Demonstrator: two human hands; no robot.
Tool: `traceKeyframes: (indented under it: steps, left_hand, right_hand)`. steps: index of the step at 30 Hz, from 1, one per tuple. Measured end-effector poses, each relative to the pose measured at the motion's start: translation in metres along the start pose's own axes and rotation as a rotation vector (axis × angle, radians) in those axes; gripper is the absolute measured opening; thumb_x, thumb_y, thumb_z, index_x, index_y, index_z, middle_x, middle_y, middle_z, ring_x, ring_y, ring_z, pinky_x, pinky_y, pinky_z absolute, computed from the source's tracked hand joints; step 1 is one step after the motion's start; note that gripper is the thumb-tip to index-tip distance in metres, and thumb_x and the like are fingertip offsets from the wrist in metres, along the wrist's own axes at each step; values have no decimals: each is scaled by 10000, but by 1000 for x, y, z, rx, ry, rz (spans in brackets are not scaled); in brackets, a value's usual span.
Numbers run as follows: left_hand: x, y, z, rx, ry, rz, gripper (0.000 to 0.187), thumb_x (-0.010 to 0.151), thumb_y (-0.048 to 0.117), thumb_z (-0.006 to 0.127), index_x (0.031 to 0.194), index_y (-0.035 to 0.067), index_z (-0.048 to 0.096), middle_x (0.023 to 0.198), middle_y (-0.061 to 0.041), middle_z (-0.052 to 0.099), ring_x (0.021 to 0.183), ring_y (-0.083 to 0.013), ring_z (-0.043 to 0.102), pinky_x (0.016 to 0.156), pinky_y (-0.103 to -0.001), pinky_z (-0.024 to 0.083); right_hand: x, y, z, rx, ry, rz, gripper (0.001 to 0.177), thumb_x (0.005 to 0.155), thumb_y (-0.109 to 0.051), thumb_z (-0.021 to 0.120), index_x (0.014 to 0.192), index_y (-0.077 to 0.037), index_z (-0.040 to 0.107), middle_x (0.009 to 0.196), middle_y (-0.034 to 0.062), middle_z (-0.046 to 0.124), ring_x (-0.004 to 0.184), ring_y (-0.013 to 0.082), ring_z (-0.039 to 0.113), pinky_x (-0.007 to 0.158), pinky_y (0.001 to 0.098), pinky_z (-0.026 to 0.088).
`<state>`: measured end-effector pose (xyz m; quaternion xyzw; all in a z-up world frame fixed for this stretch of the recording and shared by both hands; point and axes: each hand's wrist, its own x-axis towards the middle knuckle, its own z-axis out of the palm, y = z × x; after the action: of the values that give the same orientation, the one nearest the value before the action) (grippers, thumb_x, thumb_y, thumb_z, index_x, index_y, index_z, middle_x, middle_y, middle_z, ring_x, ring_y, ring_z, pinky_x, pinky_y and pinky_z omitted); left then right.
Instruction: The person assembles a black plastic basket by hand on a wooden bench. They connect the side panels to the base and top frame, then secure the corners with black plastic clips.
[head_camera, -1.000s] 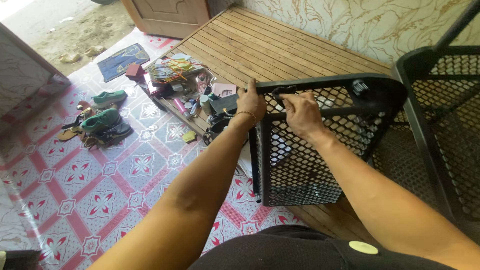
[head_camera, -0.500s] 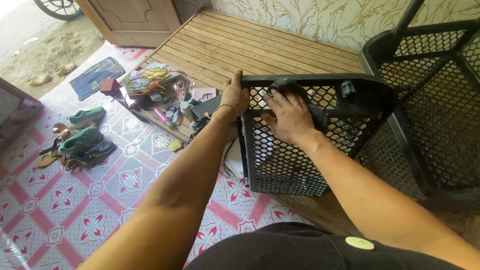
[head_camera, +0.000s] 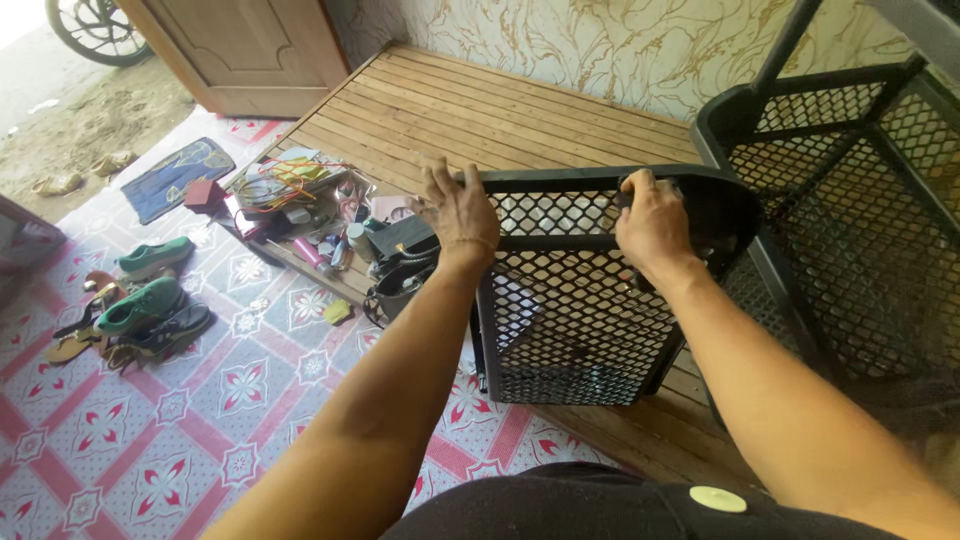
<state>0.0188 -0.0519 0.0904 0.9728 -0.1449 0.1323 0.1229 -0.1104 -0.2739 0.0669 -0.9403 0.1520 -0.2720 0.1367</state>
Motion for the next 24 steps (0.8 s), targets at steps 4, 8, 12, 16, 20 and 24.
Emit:
traceKeyframes:
  steps: [4, 8, 12, 16, 20, 24]
  left_hand:
    - [-32, 30, 8, -24, -7, 381, 573, 1052, 369, 513, 1544, 104, 388, 1660, -241, 166, 1587, -416, 86, 1240, -693, 46]
    - [-51, 45, 1, -105, -161, 504, 816, 977, 630, 424, 1599, 121, 282, 1676, -236, -3, 1558, -432, -54, 1194, -685, 39]
    - [-49, 46, -24, 14, -351, 486, 1099, 756, 842, 564, 1598, 203, 262, 1689, -175, -75, 1536, -411, -120, 1175, -701, 27]
    - [-41, 48, -40, 36, -373, 467, 1240, 626, 863, 691, 1604, 249, 242, 1695, -128, -78, 1541, -370, -137, 1169, -713, 20]
    - [-42, 49, -34, 19, -385, 465, 1159, 639, 830, 722, 1594, 360, 263, 1702, -108, -66, 1555, -350, -140, 1165, -740, 13]
    - [-43, 45, -29, -14, -334, 459, 1122, 631, 821, 738, 1575, 410, 292, 1702, -106, -49, 1550, -355, -131, 1154, -755, 14]
  right_hand:
    - [12, -13, 2, 84, -103, 175, 411, 898, -121, 732, 1276, -18, 605, 1089, 215, 689, 1007, 361, 665, 918, 470, 530]
    - [8, -30, 3, 101, -141, -3, 311, 861, -145, 737, 1171, -111, 724, 1130, 168, 687, 1069, 346, 658, 971, 447, 516]
    - [-13, -28, -9, 43, -117, -157, 288, 924, -95, 654, 1186, -153, 761, 1116, 151, 653, 1122, 334, 627, 1016, 436, 518]
    - [-50, 12, -35, 144, -240, 343, 359, 956, -28, 533, 1265, -97, 703, 1221, 207, 524, 1054, 341, 595, 855, 454, 544]
    - [-60, 70, -65, 3, 26, 320, 341, 979, -100, 573, 1278, -15, 713, 1151, 257, 591, 1037, 345, 610, 852, 427, 534]
    - [-28, 84, -63, 261, -106, 419, 361, 1028, -203, 508, 1254, -6, 709, 1138, 322, 677, 1007, 427, 659, 856, 452, 521]
